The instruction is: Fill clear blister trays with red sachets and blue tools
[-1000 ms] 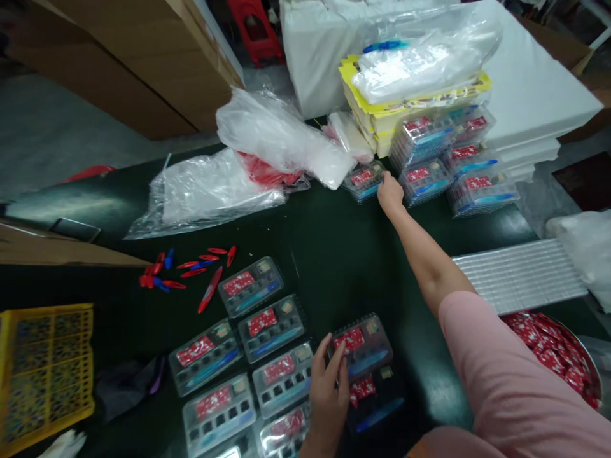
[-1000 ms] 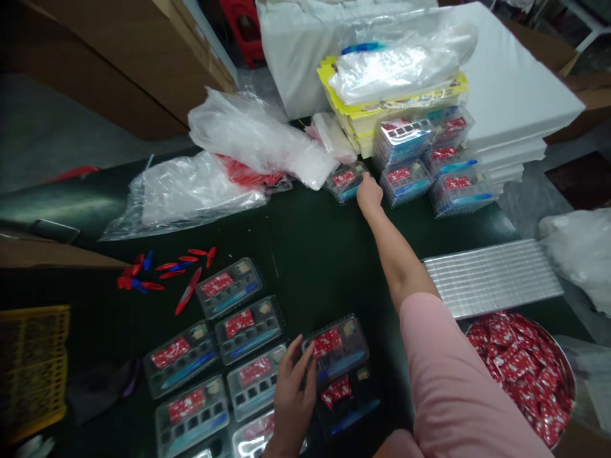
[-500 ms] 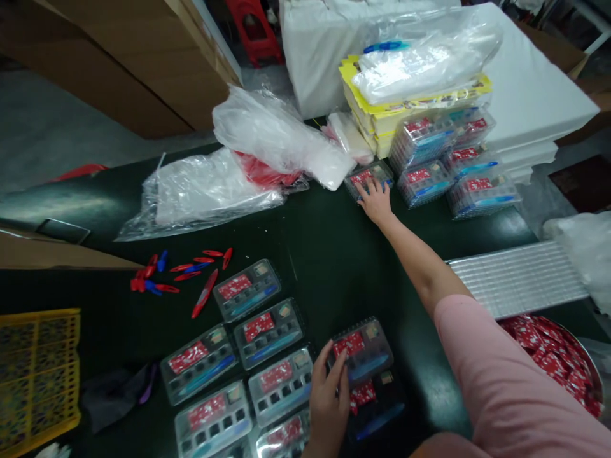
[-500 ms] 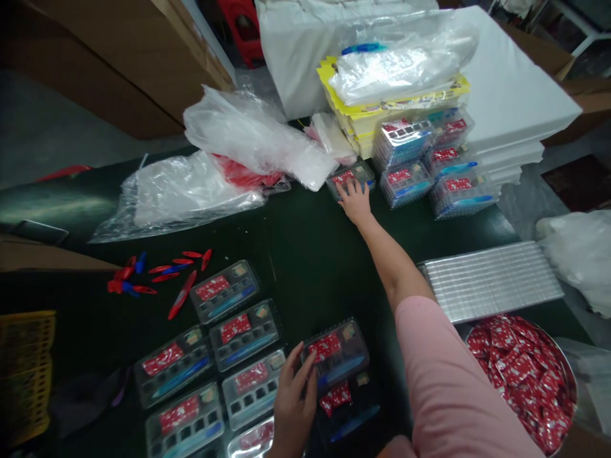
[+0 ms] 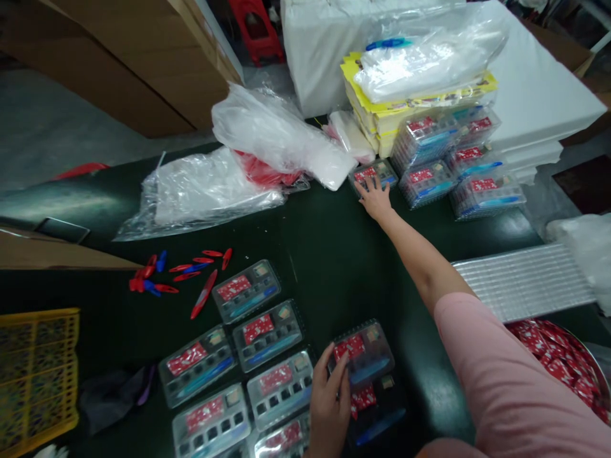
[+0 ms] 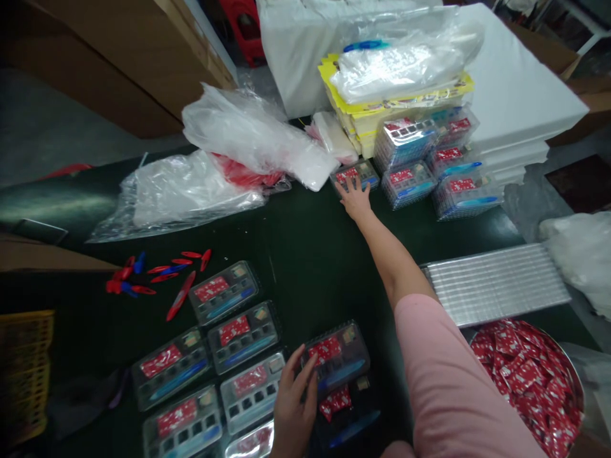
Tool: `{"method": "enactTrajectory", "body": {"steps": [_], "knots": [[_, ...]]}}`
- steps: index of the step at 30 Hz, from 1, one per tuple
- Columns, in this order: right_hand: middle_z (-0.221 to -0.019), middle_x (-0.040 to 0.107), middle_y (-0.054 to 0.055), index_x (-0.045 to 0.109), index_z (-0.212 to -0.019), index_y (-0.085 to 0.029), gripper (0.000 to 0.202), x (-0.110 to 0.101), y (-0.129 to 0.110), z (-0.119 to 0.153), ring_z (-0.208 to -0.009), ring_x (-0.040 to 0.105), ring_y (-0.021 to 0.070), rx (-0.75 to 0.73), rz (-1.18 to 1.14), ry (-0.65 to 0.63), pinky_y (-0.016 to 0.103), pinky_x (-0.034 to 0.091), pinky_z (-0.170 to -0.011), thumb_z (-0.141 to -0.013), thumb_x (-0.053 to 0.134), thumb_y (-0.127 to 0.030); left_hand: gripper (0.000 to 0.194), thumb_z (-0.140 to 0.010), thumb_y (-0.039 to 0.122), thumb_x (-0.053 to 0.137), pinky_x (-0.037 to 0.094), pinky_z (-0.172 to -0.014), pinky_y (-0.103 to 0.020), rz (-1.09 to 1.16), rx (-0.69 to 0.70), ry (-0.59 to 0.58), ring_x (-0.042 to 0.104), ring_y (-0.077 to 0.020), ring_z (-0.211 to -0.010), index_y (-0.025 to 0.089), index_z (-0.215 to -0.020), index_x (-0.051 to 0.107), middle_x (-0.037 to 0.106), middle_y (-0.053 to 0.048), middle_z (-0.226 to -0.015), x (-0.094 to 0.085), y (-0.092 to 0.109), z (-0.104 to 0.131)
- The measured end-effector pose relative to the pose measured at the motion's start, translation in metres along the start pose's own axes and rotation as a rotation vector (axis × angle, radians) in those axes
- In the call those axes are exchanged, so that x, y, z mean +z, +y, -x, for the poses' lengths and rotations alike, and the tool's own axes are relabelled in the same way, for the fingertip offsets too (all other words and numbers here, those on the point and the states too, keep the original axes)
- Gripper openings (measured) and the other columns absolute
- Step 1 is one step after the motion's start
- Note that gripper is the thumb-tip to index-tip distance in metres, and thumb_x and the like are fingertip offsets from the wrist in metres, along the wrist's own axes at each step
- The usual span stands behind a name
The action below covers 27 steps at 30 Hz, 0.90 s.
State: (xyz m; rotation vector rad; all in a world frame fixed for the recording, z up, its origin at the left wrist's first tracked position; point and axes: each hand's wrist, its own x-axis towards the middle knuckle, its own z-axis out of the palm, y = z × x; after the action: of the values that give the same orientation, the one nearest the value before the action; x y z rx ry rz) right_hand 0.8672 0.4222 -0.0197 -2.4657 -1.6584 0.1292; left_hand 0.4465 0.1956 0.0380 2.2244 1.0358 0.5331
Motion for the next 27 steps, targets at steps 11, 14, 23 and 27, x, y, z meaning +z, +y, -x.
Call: {"method": "enactTrajectory", "body": {"steps": [11, 14, 23, 27], "knots": [[-0.16, 0.02, 0.016, 0.033, -0.151, -0.022, 0.073, -0.026, -0.008, 0.021, -0.148, 0.01, 0.0412, 0.085, -0.245, 0.085, 0.075, 0.013, -0.11, -0.086, 0.065, -0.029, 0.038, -0.091, 0.022, 0.054, 0.043, -0.109, -0.047, 0.068, -0.244, 0.028, 0.05, -0.0262, -0.131, 0.027, -0.128, 0.061, 0.052, -0.009, -0.141, -0.011, -0.001, 0.013], [-0.152, 0.038, 0.018, 0.039, -0.148, -0.018, 0.062, -0.034, -0.022, 0.079, -0.141, 0.034, 0.0363, 0.185, -0.449, 0.039, 0.063, 0.031, -0.11, -0.091, 0.058, -0.032, 0.041, -0.092, 0.03, 0.053, 0.038, -0.113, -0.049, 0.112, -0.422, 0.036, 0.047, -0.0265, -0.133, 0.026, -0.133, 0.056, 0.052, -0.01, -0.141, -0.011, -0.003, 0.024], [-0.099, 0.072, 0.009, 0.064, -0.121, -0.019, 0.039, -0.032, -0.049, 0.334, -0.091, 0.068, 0.0223, 0.462, -0.654, -0.381, 0.038, 0.053, -0.086, -0.087, 0.061, -0.036, 0.063, -0.088, 0.034, 0.059, 0.036, -0.114, -0.041, 0.481, -0.751, -0.078, 0.045, -0.0255, -0.137, 0.021, -0.147, 0.04, 0.04, -0.012, -0.154, 0.016, -0.003, 0.058], [-0.092, 0.073, 0.01, 0.067, -0.115, -0.016, 0.034, -0.025, -0.065, 0.373, -0.088, 0.068, 0.0231, 0.527, -0.562, -0.448, 0.035, 0.052, -0.083, -0.088, 0.058, -0.035, 0.064, -0.086, 0.028, 0.061, 0.031, -0.117, -0.043, 0.435, -0.744, -0.114, 0.04, -0.0274, -0.14, 0.017, -0.146, 0.042, 0.04, -0.013, -0.153, 0.026, 0.0, 0.048]]}}
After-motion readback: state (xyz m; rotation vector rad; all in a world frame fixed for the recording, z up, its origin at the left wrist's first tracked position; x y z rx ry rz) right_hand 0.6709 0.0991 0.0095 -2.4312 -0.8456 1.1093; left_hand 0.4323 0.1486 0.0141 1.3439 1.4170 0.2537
